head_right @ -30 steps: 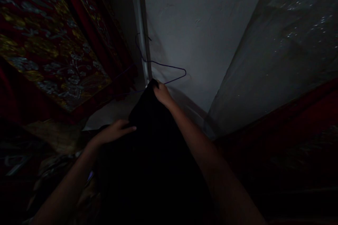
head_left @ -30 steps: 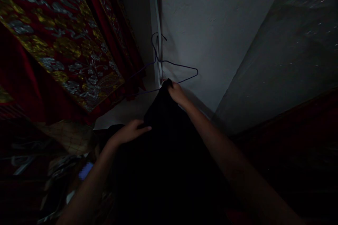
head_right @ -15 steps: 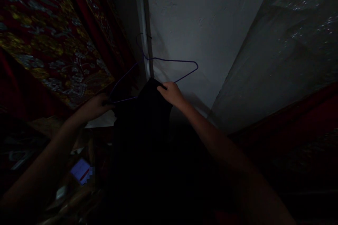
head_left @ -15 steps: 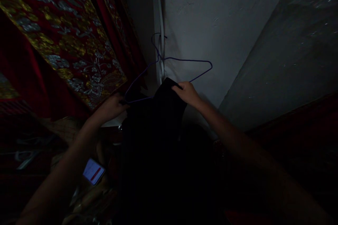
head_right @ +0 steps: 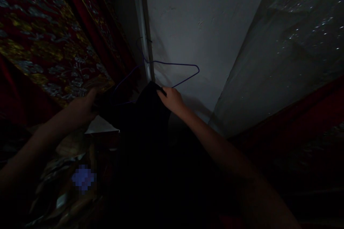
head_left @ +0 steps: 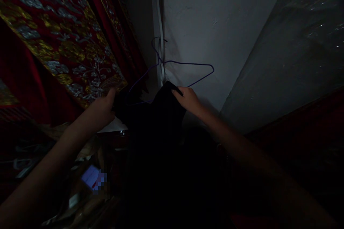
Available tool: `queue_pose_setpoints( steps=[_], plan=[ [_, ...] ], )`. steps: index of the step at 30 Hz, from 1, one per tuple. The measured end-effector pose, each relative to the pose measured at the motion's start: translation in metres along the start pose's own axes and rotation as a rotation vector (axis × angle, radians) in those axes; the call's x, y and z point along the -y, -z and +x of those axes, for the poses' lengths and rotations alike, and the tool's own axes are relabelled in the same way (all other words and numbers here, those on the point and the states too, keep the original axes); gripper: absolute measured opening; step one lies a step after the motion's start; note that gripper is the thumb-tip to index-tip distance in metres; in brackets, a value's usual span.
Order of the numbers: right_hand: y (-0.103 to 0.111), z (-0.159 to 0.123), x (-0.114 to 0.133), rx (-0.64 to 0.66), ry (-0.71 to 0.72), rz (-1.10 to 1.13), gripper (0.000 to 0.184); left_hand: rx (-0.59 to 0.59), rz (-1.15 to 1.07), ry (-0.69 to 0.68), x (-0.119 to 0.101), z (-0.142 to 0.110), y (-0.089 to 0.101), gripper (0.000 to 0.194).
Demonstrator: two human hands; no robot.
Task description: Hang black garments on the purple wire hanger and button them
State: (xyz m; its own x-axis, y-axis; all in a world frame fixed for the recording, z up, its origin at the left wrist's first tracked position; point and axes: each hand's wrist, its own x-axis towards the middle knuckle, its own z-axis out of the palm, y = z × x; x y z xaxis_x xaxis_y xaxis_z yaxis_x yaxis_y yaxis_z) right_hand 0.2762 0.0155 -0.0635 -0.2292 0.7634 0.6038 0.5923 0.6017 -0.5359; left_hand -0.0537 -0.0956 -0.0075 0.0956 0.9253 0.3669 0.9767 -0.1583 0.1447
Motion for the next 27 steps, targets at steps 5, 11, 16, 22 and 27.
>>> queue_pose_setpoints(
  steps=[5, 11, 16, 22, 27],
  plan=[
    [-0.002, -0.003, 0.009, 0.047, -0.052, 0.136, 0.04, -0.228, -0.011, -0.179, -0.028, 0.009, 0.024, 0.033],
    [-0.015, -0.01, 0.022, 0.134, -0.122, 0.396, 0.042, -0.584, -0.324, -0.336, -0.035, 0.056, 0.006, 0.018],
    [-0.01, -0.013, 0.017, 0.168, -0.112, 0.447, 0.04, -0.452, -0.358, -0.237, -0.028, 0.087, -0.031, 0.023],
    [0.039, -0.009, -0.005, -0.282, 0.11, 0.24, 0.035, -0.388, -0.3, -0.19, -0.032, 0.082, -0.033, 0.032],
    [0.098, 0.019, -0.036, -0.309, -0.158, 0.061, 0.027, -0.369, -0.187, -0.253, -0.031, 0.084, -0.01, 0.035]
  ],
)
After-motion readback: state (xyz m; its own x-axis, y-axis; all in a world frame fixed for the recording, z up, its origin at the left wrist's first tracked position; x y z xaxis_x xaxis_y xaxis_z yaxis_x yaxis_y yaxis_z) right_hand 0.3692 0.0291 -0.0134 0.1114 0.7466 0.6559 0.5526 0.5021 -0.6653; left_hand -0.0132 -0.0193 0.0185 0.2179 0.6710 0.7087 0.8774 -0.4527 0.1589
